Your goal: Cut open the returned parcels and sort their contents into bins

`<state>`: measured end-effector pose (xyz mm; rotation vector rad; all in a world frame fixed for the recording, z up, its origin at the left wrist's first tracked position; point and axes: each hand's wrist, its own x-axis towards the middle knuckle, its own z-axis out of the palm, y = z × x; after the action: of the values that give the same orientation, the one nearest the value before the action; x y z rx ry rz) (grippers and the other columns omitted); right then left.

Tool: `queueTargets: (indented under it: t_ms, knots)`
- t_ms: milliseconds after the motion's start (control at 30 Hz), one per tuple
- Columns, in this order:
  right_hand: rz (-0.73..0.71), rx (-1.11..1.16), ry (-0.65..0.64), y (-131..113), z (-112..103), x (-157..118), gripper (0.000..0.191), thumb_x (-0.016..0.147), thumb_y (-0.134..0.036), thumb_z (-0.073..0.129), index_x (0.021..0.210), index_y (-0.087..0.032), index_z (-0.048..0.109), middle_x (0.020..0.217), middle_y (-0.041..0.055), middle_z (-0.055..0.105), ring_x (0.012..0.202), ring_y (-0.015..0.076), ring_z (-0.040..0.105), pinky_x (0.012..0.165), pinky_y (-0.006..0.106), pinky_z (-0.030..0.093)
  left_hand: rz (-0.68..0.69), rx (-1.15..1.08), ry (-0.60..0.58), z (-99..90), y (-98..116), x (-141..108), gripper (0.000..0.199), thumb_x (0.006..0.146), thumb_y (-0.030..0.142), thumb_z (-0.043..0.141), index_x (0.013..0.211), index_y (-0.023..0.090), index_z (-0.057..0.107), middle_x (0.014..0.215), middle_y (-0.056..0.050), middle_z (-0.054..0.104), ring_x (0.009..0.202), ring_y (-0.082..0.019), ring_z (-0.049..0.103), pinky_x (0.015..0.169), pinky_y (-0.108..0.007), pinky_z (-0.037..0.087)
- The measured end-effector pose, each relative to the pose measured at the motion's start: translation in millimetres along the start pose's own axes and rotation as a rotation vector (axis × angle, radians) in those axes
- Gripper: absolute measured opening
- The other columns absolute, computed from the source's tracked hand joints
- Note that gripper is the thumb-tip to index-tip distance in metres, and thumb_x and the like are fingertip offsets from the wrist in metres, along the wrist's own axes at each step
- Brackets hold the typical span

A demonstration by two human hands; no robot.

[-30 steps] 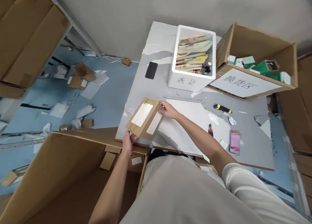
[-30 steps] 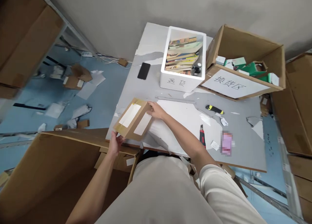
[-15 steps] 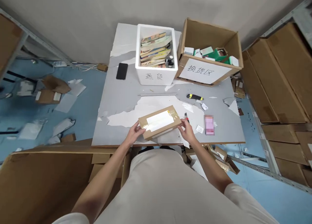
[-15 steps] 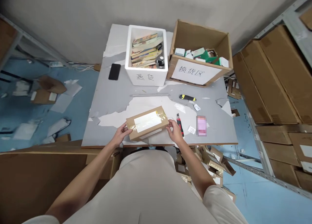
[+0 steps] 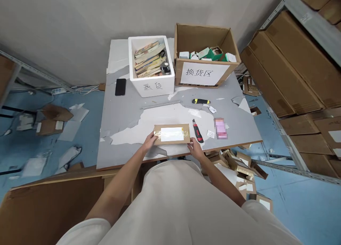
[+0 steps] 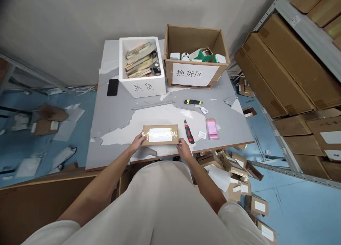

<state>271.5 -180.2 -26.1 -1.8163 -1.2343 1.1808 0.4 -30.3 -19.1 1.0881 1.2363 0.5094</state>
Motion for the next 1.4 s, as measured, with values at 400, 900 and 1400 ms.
queueTargets:
  t_ms: [400, 900, 1400]
  knots:
    - [0.082, -0.187, -0.052, 1, -9, 25, 0.023, 0.075, -0.02, 0.06, 0.096, -0.021, 0.05, 0.092, 0.0058, 0.067, 0.092, 0.0236, 0.066, 0.081, 0.039, 0.051, 0.063, -0.145, 0.042, 14.4, -43, -30, 0.08, 0.052, 0.041, 0.082, 0.124, 0.019, 0.055, 0.125, -0.011, 0.061, 0.12, -0.025, 0.053, 0.105, -0.041, 0.037]
    - [0.002, -0.32, -0.044, -43, -32, 49, 0.021, 0.085, -0.03, 0.053, 0.105, -0.024, 0.057, 0.091, 0.0028, 0.073, 0.085, 0.0193, 0.069, 0.079, 0.034, 0.051, 0.109, 0.591, 0.186, -7.8, -16, -25, 0.04, 0.079, 0.057, 0.052, 0.069, 0.022, 0.067, 0.065, -0.007, 0.066, 0.072, -0.026, 0.061, 0.069, -0.032, 0.042]
    - [0.102, -0.057, 0.032, -9, -16, 57, 0.027, 0.087, -0.027, 0.045, 0.107, -0.016, 0.061, 0.106, 0.0108, 0.07, 0.093, 0.0185, 0.069, 0.087, 0.035, 0.053, -0.039, 0.087, 0.209, -15.7, -56, -10, 0.049, 0.078, 0.05, 0.055, 0.108, 0.014, 0.067, 0.102, -0.014, 0.071, 0.092, -0.025, 0.067, 0.083, -0.039, 0.051]
